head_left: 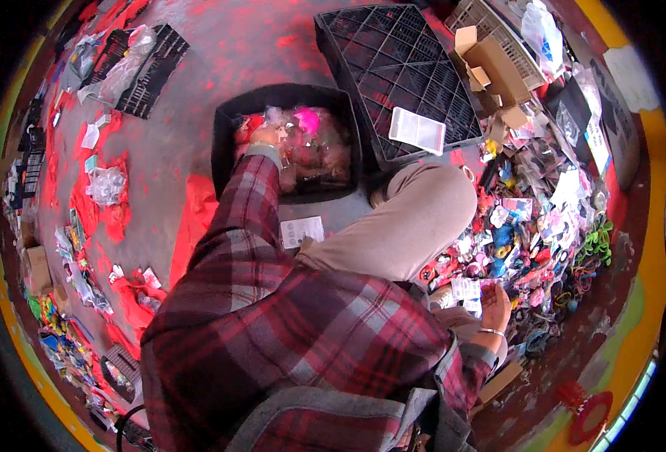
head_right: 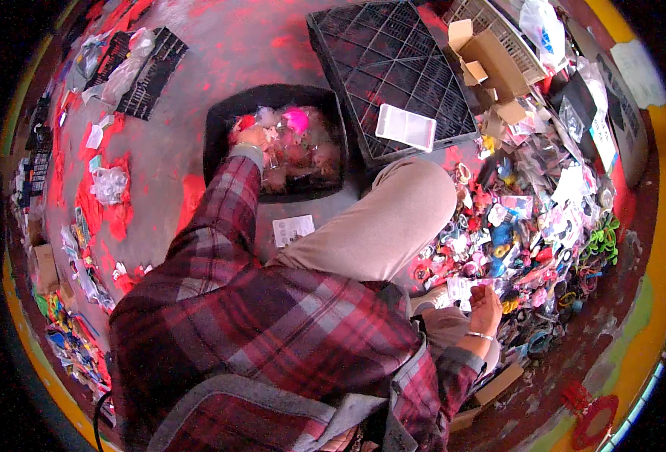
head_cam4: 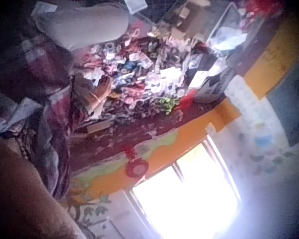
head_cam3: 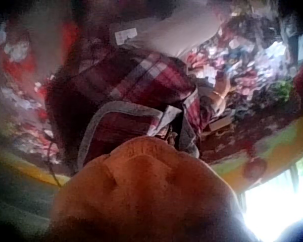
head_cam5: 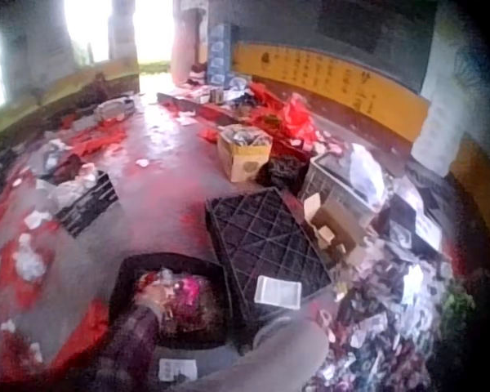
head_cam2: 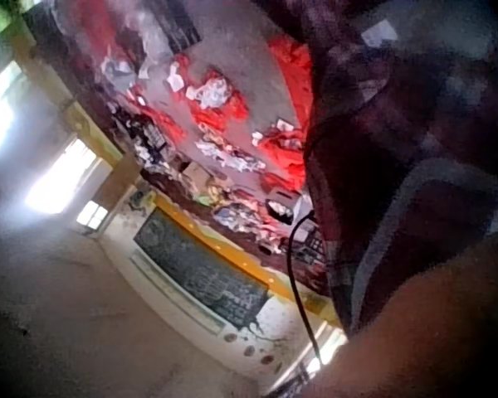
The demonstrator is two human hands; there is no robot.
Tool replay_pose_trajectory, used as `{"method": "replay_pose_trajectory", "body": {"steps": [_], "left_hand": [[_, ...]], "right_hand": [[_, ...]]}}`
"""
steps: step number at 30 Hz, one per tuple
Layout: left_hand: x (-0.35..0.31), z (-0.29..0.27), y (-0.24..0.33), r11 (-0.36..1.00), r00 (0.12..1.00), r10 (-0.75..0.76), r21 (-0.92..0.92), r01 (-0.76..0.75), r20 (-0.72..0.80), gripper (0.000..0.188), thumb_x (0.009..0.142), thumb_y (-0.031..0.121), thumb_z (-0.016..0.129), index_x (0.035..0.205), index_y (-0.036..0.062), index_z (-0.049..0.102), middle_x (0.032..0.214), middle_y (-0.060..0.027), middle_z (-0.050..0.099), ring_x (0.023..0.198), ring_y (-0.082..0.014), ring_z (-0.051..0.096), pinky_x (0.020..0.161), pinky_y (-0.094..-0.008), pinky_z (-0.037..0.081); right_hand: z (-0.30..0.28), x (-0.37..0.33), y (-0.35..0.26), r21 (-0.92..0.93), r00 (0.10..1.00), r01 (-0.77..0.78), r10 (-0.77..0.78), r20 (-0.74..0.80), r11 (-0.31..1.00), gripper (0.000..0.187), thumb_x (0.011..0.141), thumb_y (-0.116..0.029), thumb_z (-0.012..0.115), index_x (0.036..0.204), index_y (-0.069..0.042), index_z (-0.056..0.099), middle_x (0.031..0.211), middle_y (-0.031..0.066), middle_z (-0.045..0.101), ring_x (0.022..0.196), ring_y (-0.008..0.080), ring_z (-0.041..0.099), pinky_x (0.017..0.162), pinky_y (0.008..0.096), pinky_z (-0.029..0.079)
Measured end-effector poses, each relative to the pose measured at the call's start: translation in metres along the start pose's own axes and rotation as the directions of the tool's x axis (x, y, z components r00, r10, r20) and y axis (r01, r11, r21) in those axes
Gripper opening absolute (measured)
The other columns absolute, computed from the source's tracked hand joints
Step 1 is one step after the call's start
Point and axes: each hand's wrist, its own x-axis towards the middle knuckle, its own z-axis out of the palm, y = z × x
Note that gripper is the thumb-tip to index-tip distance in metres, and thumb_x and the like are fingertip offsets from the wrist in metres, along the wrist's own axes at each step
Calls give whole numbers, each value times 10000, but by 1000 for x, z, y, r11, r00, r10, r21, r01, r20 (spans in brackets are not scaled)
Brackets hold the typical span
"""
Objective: The person sits on the floor and sorts through a large pile of small accessories, including hair clips and scrunchies. They pick up items, open small plastic bags, and place the contents into a black crate.
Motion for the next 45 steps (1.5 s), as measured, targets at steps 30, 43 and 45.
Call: {"method": "replay_pose_trajectory", "body": {"steps": [30,43,45], "left_hand": [[63,61,-82,895,946,-303,-306,324,113,261,859,226,560,1073,89,502,995,-126,585,823,-218,560,599,-294,483],[53,-4,-74,955,983,-184,-237,180,5,203,805,64,549,986,111,471,800,-57,562,727,-202,564,549,-321,457],[52,-15,-74,980,984,-175,-103,170,-42,210,810,111,548,1002,120,464,791,-56,568,779,-230,574,620,-384,462]], "right_hand": [[2,2,23,-94,989,-129,122,-79,987,149,845,-168,553,851,-25,594,748,82,630,666,189,613,539,264,456],[33,27,21,-187,981,-194,194,-23,963,158,831,-175,560,876,-29,597,764,74,640,687,177,621,544,253,462],[36,27,21,-222,980,-185,195,26,957,183,836,-204,553,884,-34,596,776,69,632,691,182,611,568,264,456]]}}
